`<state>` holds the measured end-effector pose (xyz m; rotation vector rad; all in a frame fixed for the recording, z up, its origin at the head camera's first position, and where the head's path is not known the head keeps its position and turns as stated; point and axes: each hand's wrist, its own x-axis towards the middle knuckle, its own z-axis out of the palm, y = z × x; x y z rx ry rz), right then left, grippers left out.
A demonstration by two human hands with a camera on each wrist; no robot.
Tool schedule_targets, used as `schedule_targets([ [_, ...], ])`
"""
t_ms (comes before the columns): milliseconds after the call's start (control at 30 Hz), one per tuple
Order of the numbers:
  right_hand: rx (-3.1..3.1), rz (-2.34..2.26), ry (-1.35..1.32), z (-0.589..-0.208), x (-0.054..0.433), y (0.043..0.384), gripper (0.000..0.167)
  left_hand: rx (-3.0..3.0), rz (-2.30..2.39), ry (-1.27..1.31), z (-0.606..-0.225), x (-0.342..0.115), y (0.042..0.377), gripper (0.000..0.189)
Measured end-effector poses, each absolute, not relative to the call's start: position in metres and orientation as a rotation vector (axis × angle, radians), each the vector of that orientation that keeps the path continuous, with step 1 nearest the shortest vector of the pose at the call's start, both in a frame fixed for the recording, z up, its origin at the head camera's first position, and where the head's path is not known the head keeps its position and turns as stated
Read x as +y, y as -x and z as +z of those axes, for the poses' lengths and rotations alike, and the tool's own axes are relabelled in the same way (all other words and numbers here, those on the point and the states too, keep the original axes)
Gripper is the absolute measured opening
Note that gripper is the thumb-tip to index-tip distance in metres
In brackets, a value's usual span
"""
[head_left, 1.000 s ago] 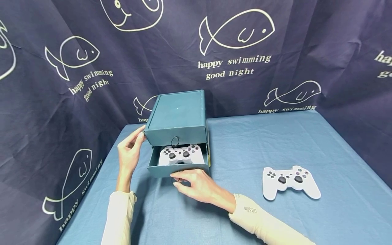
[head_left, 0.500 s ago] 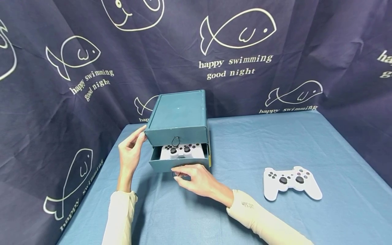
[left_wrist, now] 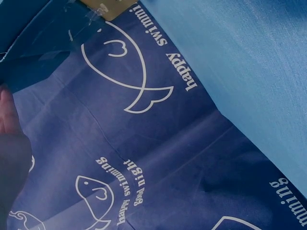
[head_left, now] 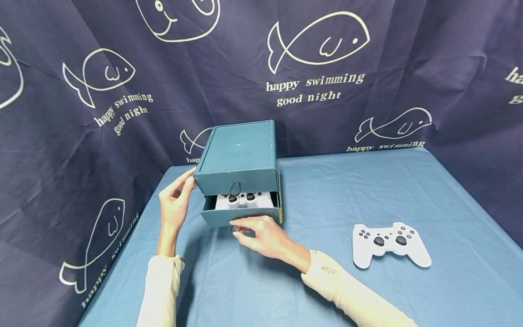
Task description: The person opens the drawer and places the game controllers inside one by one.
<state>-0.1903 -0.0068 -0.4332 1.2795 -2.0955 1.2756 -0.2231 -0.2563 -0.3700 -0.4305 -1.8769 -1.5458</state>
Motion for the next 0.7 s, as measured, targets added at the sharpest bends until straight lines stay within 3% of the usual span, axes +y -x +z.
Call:
schedule_targets([
  [700, -2.159, 1.268, -1.236, -0.432, -0.008, 0.201, 0.024, -1.866, -1.563, 0.441, -0.369, -0.255, 0.223, 0.026],
])
